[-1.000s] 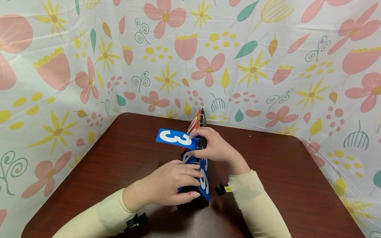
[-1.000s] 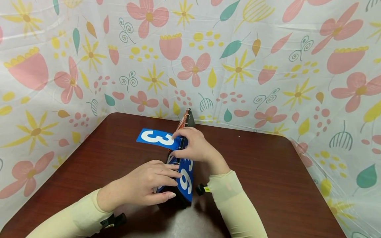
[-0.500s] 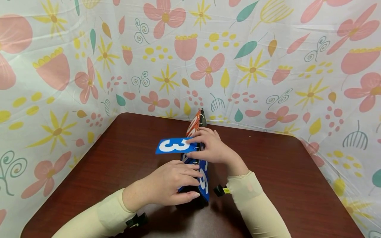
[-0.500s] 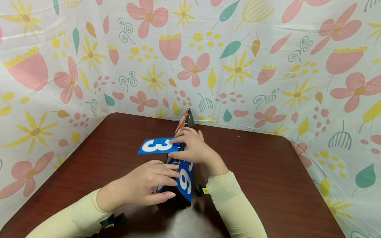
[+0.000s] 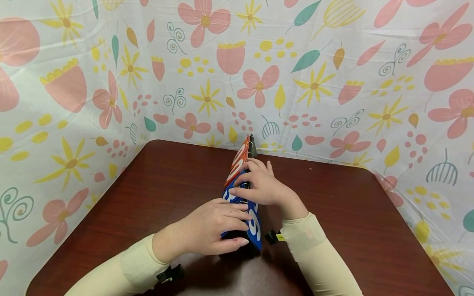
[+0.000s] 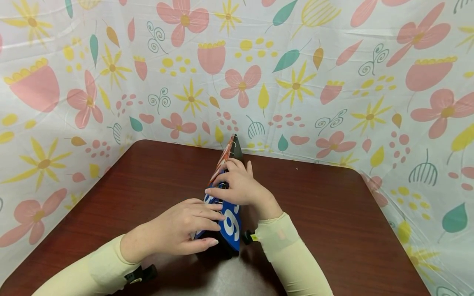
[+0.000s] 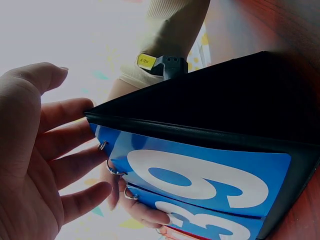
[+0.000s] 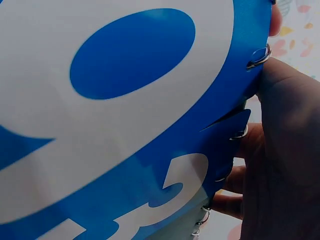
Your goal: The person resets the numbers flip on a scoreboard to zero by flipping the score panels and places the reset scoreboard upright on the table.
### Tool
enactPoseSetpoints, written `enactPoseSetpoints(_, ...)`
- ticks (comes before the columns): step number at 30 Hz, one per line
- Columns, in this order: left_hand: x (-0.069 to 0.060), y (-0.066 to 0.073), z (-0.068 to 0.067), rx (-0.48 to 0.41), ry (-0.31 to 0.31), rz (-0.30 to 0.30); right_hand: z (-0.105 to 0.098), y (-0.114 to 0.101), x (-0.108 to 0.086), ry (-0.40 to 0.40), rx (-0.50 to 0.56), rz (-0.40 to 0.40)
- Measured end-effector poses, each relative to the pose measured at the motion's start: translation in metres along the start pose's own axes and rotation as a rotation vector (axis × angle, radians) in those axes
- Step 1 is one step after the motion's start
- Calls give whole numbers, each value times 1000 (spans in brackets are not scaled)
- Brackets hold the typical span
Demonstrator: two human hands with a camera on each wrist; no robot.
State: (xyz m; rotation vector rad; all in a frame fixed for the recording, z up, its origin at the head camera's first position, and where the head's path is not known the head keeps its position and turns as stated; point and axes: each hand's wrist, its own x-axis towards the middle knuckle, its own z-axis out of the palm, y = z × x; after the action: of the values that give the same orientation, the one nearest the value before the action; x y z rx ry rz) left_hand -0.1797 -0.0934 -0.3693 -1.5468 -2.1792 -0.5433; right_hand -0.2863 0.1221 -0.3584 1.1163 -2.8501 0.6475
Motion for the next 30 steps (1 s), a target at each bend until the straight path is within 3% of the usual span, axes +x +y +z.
enactPoseSetpoints(5, 0, -1, -1, 12, 2, 16, -5, 5, -3, 0, 97, -64)
enactPoseSetpoints(10, 0, 0, -1, -8, -7, -10, -16, 20, -10, 123, 279, -109)
enactPoseSetpoints(14, -1, 0, 0, -14, -13, -31, -19, 38, -17, 188, 354, -63)
enactPoseSetpoints(17, -2, 0, 0, -13, -15, -38, -13, 54, -20, 155, 441, -3)
enactPoseSetpoints(21, -2, 0, 0, -11, -18, -42, 2, 76, -19, 32, 559, 31)
enactPoseSetpoints(24, -2, 1, 0, -14, -27, -47, 13, 87, -17, -43, 587, 49)
enactPoseSetpoints(30, -1, 1, -2, -22, -37, -61, 23, 95, -13, -86, 612, 97)
